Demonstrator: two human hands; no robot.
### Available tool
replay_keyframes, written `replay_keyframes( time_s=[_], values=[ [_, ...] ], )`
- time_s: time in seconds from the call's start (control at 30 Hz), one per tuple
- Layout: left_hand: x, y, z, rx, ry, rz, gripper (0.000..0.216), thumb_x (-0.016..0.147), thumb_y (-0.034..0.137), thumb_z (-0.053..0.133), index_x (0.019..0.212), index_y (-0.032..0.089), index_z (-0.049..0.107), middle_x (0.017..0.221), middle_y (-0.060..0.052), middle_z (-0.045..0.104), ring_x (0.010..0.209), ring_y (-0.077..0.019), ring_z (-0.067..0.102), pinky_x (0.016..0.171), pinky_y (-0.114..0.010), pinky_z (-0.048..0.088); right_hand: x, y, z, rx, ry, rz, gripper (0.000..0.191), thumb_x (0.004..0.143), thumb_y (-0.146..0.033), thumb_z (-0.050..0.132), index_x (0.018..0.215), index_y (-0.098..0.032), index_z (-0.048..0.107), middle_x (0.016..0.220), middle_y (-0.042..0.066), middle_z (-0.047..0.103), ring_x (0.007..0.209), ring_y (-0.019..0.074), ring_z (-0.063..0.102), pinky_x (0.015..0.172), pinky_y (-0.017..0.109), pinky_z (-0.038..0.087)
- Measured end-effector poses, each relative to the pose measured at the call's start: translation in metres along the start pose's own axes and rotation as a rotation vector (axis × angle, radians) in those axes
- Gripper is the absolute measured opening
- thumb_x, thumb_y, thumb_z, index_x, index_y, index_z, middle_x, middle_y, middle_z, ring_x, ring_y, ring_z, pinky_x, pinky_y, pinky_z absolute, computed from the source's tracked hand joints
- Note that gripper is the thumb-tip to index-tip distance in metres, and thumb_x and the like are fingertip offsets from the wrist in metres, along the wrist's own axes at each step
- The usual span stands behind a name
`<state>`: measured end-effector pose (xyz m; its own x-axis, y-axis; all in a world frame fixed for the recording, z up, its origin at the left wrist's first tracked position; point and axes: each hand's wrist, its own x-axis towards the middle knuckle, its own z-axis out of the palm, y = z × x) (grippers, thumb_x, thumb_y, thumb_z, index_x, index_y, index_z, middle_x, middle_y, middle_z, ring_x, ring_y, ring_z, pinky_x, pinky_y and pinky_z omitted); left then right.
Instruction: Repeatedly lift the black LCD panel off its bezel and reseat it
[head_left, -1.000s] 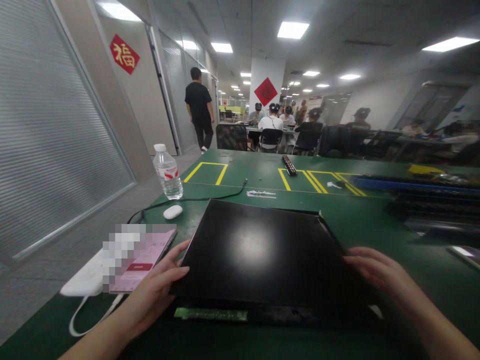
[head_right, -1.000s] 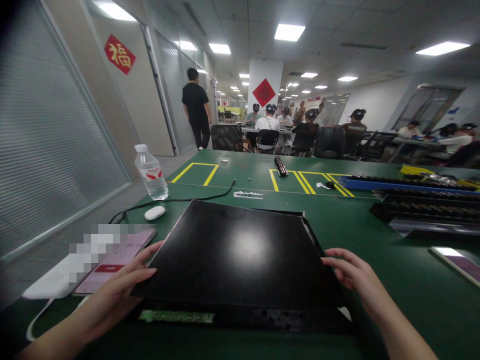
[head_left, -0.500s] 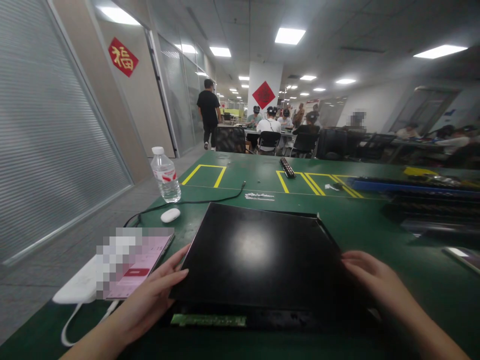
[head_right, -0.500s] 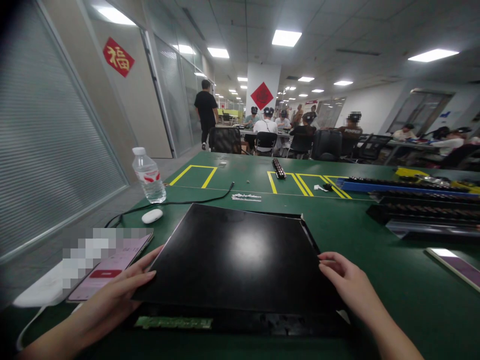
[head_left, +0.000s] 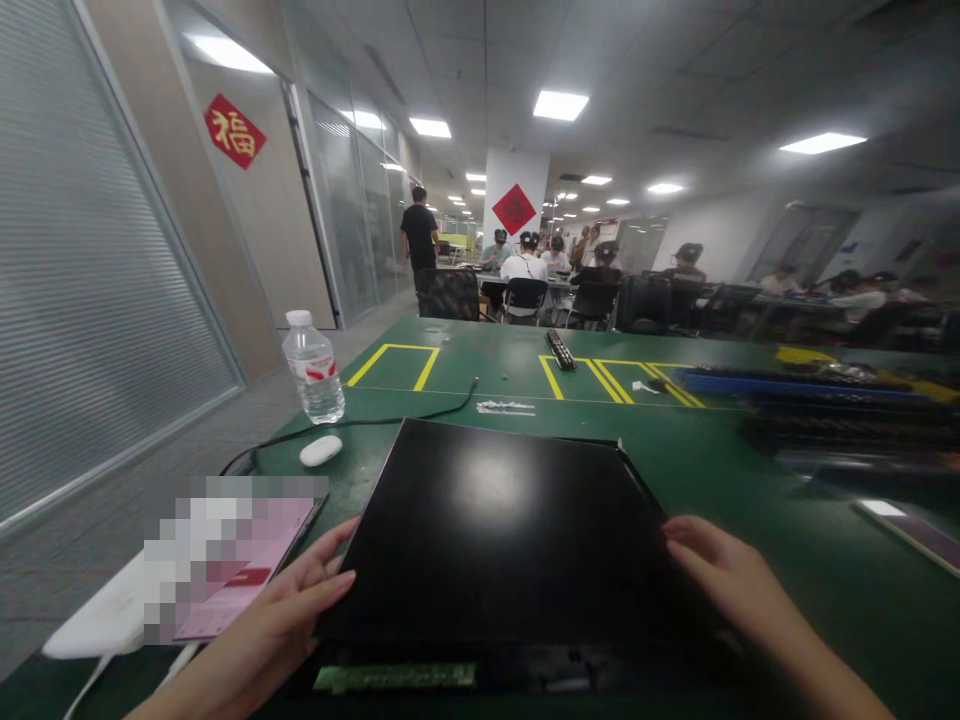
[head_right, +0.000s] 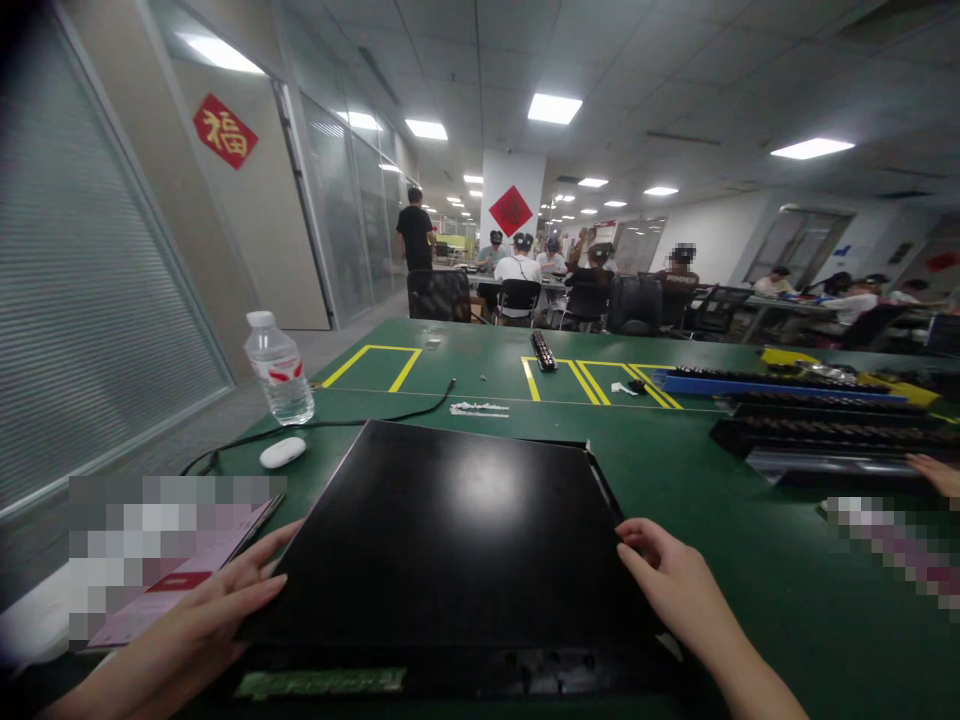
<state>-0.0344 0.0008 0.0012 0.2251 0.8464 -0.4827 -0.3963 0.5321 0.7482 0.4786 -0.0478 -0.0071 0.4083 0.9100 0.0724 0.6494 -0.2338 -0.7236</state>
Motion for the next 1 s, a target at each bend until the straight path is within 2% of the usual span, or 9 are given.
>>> replay_keyframes(
  time_s=[0.17,0.33,0.43,0.63,0.77,1.0],
  values=[
    [-0.007,0.004,0.005,0.045,0.015,0.001,0.125,0.078,0.029,0.101,0.178,0.036,0.025,0.142,-0.011,0.081,0.139,-0.0402,0.071,0.119,-0.051,0.055,0.001,0.007,0.002,-0.095,-0.002,-0.057,0.042,0.078,-0.061,0.06,0.093,-0.03,0.084,0.097,0.006,0.086,0.084,0.0299,0.079,0.071,0.039,0.059],
    [-0.002,0.003,0.004,0.04,0.007,0.008,0.13,0.073,0.034,0.104,0.178,0.033,0.027,0.15,-0.012,0.077,0.146,-0.039,0.066,0.12,-0.045,0.054,-0.001,0.002,0.004,-0.114,-0.038,-0.074,0.044,0.081,-0.061,0.056,0.094,-0.03,0.085,0.096,0.007,0.086,0.086,0.0301,0.08,0.071,0.039,0.059],
    [0.004,0.0,0.0,0.06,0.005,0.015,0.133,0.068,0.037,0.106,0.177,0.03,0.03,0.155,-0.012,0.074,0.147,-0.0404,0.065,0.12,-0.047,0.053,-0.002,0.0,0.005,-0.143,-0.031,-0.056,0.047,0.081,-0.063,0.053,0.092,-0.03,0.084,0.097,0.007,0.086,0.088,0.0312,0.08,0.073,0.04,0.059],
    [0.003,0.0,-0.002,0.139,0.004,0.011,0.113,0.072,0.042,0.101,0.171,0.034,0.047,0.162,-0.008,0.068,0.152,-0.0426,0.059,0.124,-0.052,0.049,0.001,0.001,0.002,-0.143,0.003,-0.061,0.041,0.08,-0.062,0.058,0.089,-0.032,0.083,0.095,0.005,0.086,0.088,0.0307,0.081,0.076,0.04,0.061],
    [0.0,0.002,-0.002,0.145,-0.009,0.024,0.107,0.071,0.037,0.099,0.167,0.036,0.052,0.165,-0.006,0.066,0.155,-0.0422,0.055,0.122,-0.05,0.051,-0.001,-0.001,0.001,-0.129,0.016,-0.063,0.041,0.081,-0.062,0.059,0.09,-0.031,0.084,0.096,0.005,0.086,0.089,0.0304,0.081,0.077,0.039,0.061],
    [0.0,0.003,-0.004,0.133,-0.053,0.014,0.125,0.071,0.026,0.1,0.176,0.033,0.032,0.148,-0.01,0.079,0.138,-0.04,0.072,0.116,-0.047,0.056,-0.001,-0.005,0.001,-0.082,0.012,0.004,0.044,0.075,-0.066,0.06,0.087,-0.031,0.083,0.093,0.005,0.086,0.09,0.0314,0.082,0.078,0.039,0.061]
  ],
)
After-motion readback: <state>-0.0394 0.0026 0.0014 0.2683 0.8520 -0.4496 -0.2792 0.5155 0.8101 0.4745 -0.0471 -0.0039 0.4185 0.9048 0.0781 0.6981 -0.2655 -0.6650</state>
